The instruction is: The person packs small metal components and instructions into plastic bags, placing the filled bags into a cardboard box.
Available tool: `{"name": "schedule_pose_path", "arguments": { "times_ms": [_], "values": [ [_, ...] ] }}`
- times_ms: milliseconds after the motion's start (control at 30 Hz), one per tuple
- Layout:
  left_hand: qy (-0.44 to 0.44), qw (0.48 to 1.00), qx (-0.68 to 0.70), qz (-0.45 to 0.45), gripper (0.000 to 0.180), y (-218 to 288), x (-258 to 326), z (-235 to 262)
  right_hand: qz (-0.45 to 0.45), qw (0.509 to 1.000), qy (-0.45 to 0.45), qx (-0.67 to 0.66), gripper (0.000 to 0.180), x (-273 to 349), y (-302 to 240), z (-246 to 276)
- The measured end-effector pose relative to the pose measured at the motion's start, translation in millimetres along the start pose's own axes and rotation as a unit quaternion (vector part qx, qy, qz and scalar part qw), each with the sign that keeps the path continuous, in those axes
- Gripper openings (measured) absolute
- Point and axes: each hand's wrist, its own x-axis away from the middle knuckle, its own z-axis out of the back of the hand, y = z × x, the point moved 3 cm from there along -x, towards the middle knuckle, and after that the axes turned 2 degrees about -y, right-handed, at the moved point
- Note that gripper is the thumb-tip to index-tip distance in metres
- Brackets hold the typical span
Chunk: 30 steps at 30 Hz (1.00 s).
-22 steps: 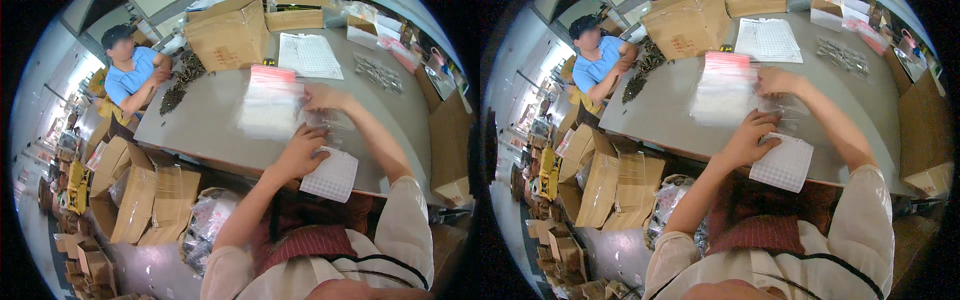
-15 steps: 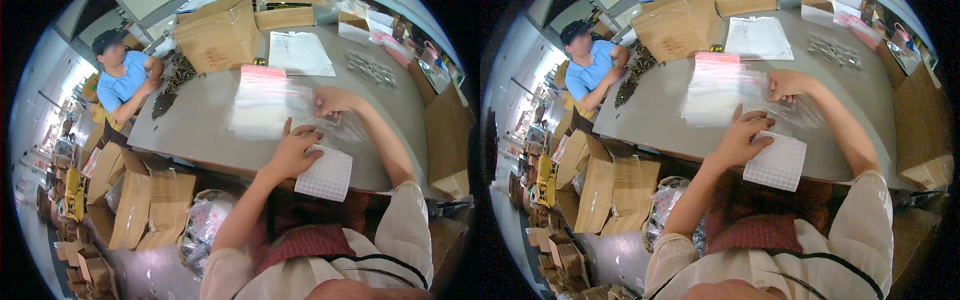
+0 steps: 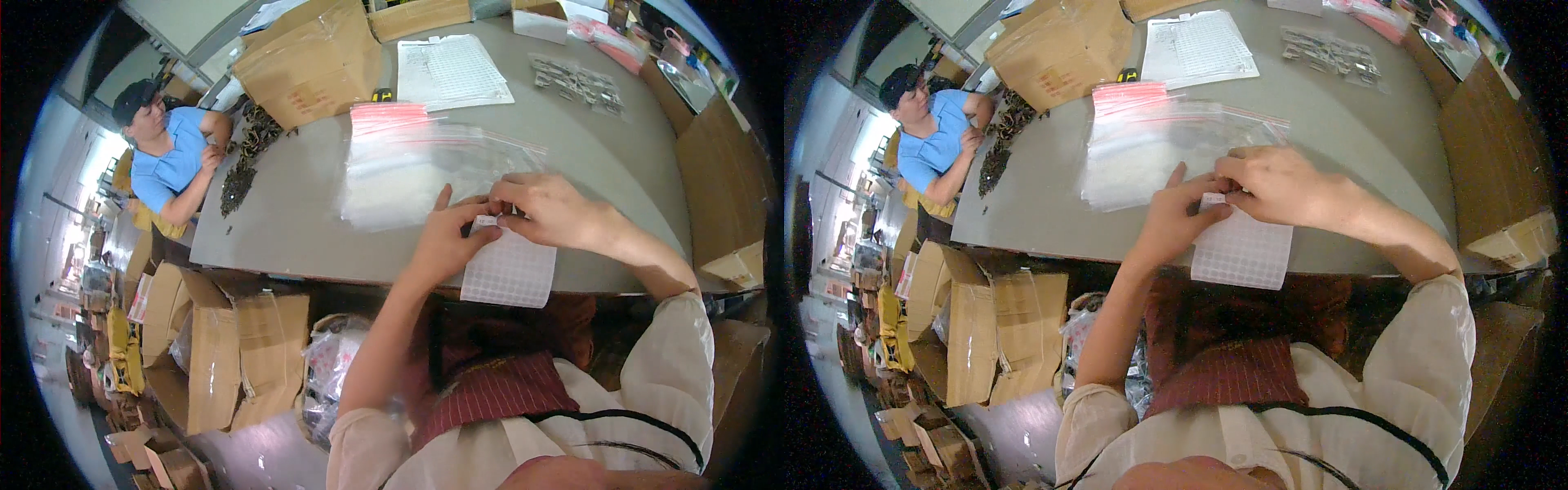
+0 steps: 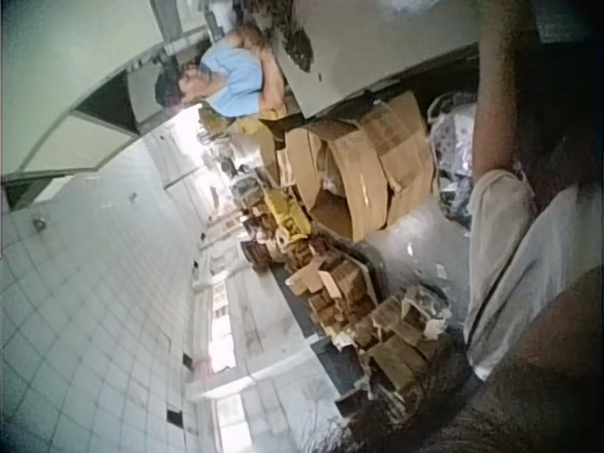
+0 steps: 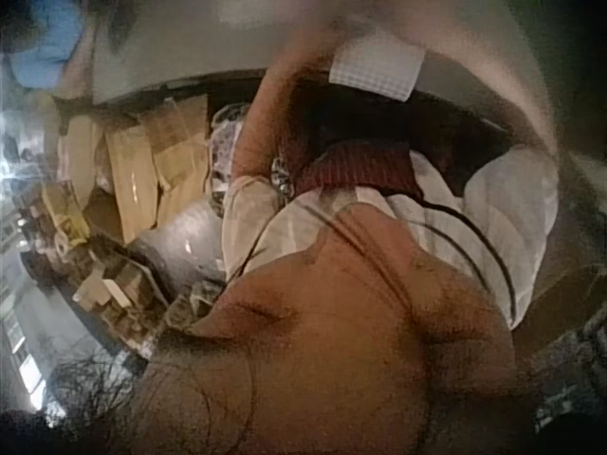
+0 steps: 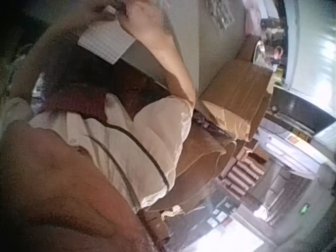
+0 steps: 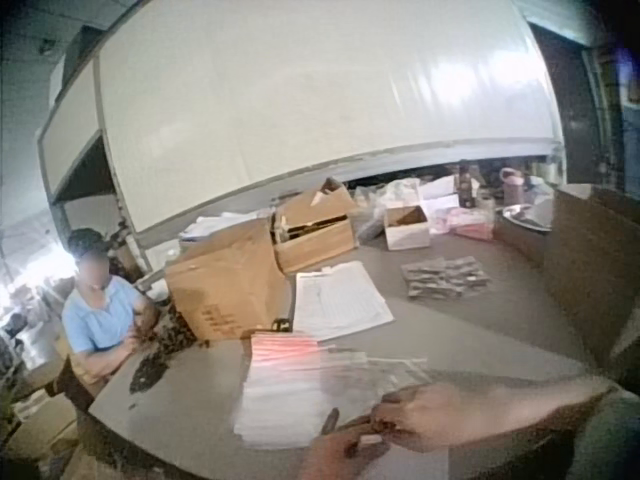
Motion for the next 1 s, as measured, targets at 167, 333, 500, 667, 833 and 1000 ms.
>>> {"name": "schedule_pose_path", "arguments": {
  "times_ms": [167, 333, 500, 667, 833, 1000],
  "values": [
    [0.007, 1.000, -0.013, -0.002, 0.031, 4, 2, 2, 0.002, 0.997, 0.028, 0.069, 0.020, 9, -7, -15],
    [0.009, 1.000, 0.024, 0.002, 0.028, -5, 4, 2, 0.052, 0.985, 0.102, 0.132, 0.021, 16, -13, -27],
    [0.022, 0.997, 0.071, 0.001, 0.028, -10, 4, 5, 0.078, 0.975, 0.145, 0.150, 0.026, 20, -13, -30],
    [0.040, 0.995, 0.088, -0.007, 0.027, -11, 3, 3, 0.056, 0.982, 0.140, 0.113, 0.021, 18, -10, -29],
    [0.036, 0.995, 0.097, -0.007, 0.025, -13, 3, 5, 0.028, 0.991, 0.126, 0.041, 0.017, 10, -9, -23],
    [0.042, 0.995, 0.091, -0.005, 0.024, -10, 3, 5, 0.026, 0.988, 0.132, 0.078, 0.019, 12, -10, -27]
  ]
}}
